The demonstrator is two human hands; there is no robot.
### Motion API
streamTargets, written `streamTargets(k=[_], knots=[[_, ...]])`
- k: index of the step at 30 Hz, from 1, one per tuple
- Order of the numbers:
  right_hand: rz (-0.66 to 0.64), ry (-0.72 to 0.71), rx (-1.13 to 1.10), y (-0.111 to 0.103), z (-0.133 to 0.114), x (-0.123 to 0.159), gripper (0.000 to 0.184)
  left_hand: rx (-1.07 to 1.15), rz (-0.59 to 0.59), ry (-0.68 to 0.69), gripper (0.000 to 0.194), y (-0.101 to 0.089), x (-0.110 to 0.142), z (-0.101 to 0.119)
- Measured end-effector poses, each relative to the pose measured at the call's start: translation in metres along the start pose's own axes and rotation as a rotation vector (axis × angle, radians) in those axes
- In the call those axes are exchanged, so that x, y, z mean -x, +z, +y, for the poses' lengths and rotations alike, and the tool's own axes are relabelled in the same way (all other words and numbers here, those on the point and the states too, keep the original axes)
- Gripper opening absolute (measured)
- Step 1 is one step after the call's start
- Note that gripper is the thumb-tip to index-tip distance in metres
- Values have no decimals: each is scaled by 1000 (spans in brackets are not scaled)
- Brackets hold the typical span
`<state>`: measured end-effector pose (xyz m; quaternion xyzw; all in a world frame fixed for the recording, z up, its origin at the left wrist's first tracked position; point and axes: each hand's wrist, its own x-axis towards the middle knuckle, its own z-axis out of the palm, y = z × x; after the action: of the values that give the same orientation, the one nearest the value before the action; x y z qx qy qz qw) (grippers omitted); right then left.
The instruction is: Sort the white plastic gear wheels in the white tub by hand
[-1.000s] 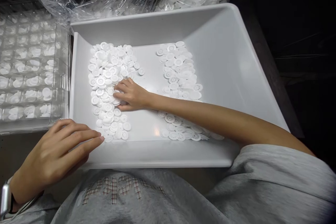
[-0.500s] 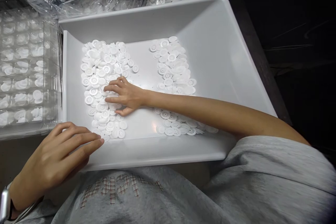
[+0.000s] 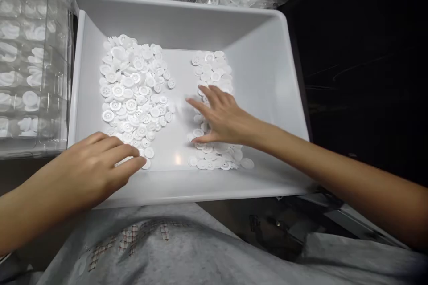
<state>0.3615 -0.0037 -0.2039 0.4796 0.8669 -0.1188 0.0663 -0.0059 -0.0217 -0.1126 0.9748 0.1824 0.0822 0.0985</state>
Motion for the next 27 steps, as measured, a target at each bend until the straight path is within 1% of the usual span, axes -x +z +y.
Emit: streamTargets(k=[2,4,6,8,10,12,14,17,20,24,27], knots=[[-22,-8,14,13,-9,-1,121,-79,-86,19,28,8,-15,4],[-30,4,26,20,-12,-4,120,-127,-173,80,32,16,-34,9],[-31,31,36,21,-7,-5,115,-187,-239,81,25,25,-55,13],[-27,61,46,19,1,-3,106,-204,-249,77,21,36,-78,13],[-14,82,56,17,7,0,94,-225,-255,78,23,50,-101,9],[9,88,64,18,7,2,86,-253,-251,72,28,65,-122,1],[46,83,69,22,2,0,85,-295,-236,39,31,80,-137,-9],[120,92,75,29,-6,-12,86,-358,-215,-24,20,97,-146,-23],[179,138,88,33,-7,-25,75,-393,-196,-60,20,108,-142,-34],[204,203,124,30,-4,-33,53,-407,-159,-103,17,111,-133,-44],[207,239,153,27,-5,-33,40,-393,-139,-119,11,110,-131,-45]])
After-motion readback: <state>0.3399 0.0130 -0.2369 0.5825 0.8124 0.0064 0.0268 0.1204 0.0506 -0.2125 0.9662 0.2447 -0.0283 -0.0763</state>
